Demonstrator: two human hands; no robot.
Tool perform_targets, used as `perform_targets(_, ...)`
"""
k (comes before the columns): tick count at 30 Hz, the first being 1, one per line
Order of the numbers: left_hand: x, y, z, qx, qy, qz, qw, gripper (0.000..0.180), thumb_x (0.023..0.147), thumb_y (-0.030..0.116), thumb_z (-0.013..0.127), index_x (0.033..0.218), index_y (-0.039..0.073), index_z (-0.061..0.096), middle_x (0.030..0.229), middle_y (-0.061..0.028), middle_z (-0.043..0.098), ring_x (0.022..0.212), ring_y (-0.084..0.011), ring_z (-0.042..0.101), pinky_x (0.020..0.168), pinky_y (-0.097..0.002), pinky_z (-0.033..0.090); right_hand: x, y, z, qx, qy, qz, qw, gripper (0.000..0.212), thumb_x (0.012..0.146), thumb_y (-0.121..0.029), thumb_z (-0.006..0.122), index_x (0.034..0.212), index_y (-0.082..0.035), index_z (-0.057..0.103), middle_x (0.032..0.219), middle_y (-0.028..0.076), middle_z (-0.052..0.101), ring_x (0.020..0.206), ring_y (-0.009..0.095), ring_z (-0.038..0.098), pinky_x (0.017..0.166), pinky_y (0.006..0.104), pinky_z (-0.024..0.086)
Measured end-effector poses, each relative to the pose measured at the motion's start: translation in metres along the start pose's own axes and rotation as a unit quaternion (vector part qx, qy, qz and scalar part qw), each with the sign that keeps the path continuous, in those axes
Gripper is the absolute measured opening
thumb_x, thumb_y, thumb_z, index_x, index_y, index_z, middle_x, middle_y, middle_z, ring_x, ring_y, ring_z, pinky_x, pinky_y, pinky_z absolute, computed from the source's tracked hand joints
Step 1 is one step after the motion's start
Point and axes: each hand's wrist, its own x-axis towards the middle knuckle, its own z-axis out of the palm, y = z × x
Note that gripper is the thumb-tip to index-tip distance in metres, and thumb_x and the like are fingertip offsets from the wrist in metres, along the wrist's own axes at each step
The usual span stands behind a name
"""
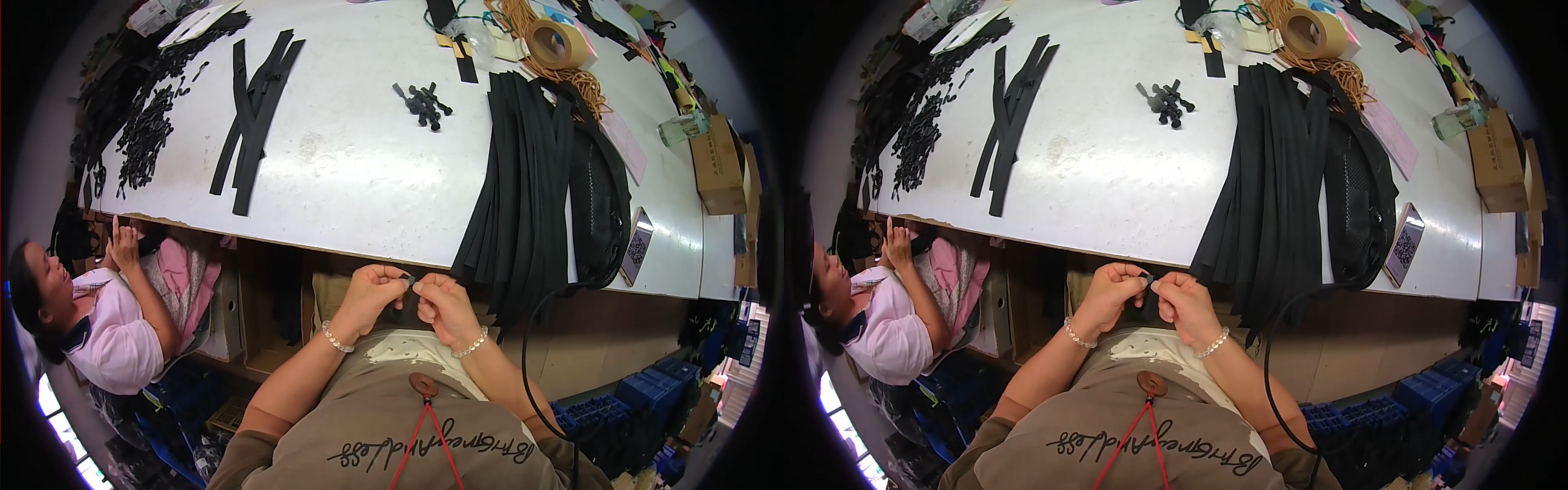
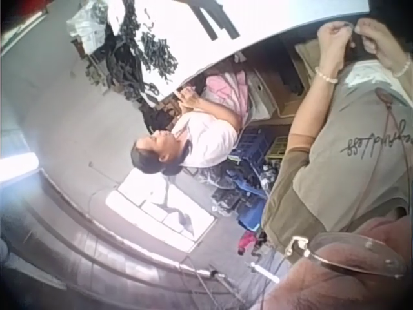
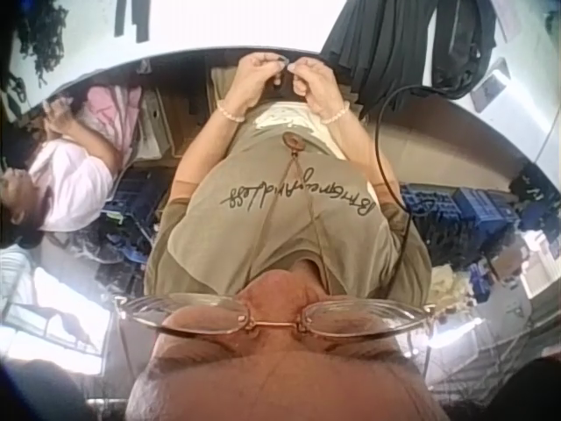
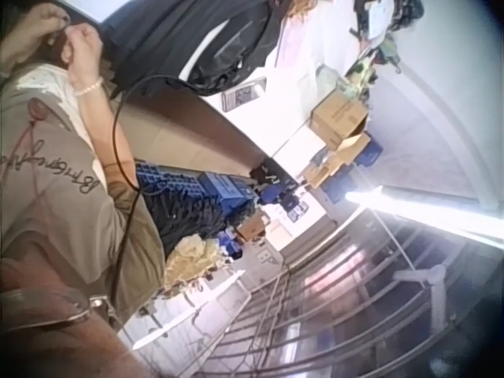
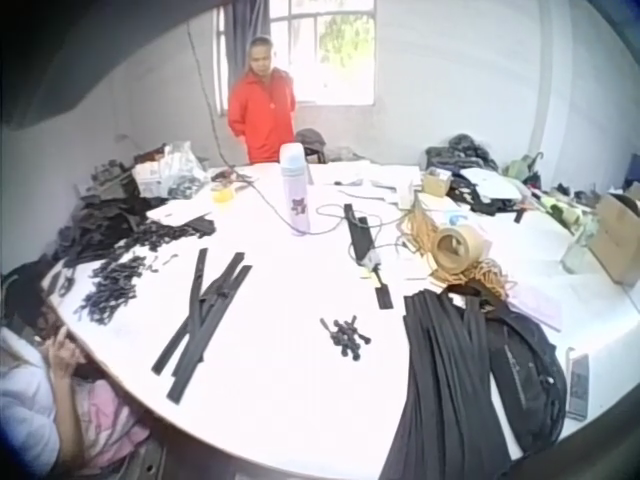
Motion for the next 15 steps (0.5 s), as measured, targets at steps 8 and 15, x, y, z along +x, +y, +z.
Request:
perform_targets(8,0.003,0.008,0.011,0.028,0.033,0.033,0.998,0.009,0.077,0.003,0.061,0.085,-0.003,0.06,0.068,-0.0029,0.059,0.052,-0.0073,0.051,0.048,-0.0195,0.042,0.003,-0.001,0.004,0.0,0.027,-0.022,0.999,0.01,0.083,-0.01,0.06,0.076,-0.005,0.054,0.055,-0.003,0.045,0.042,0.005,0.037,0.04,0.0202,0.028)
perform_targets(15,0.003,-0.003,0.018,-0.043,0.078,0.038,0.995,0.006,0.078,0.004,0.062,0.083,-0.001,0.062,0.07,-0.0019,0.059,0.056,-0.0066,0.052,0.05,-0.0206,0.044,0.005,0.003,0.0,0.033,0.02,-0.064,0.997,0.011,0.085,-0.011,0.06,0.079,-0.004,0.055,0.06,-0.002,0.047,0.048,0.006,0.041,0.044,0.0204,0.032)
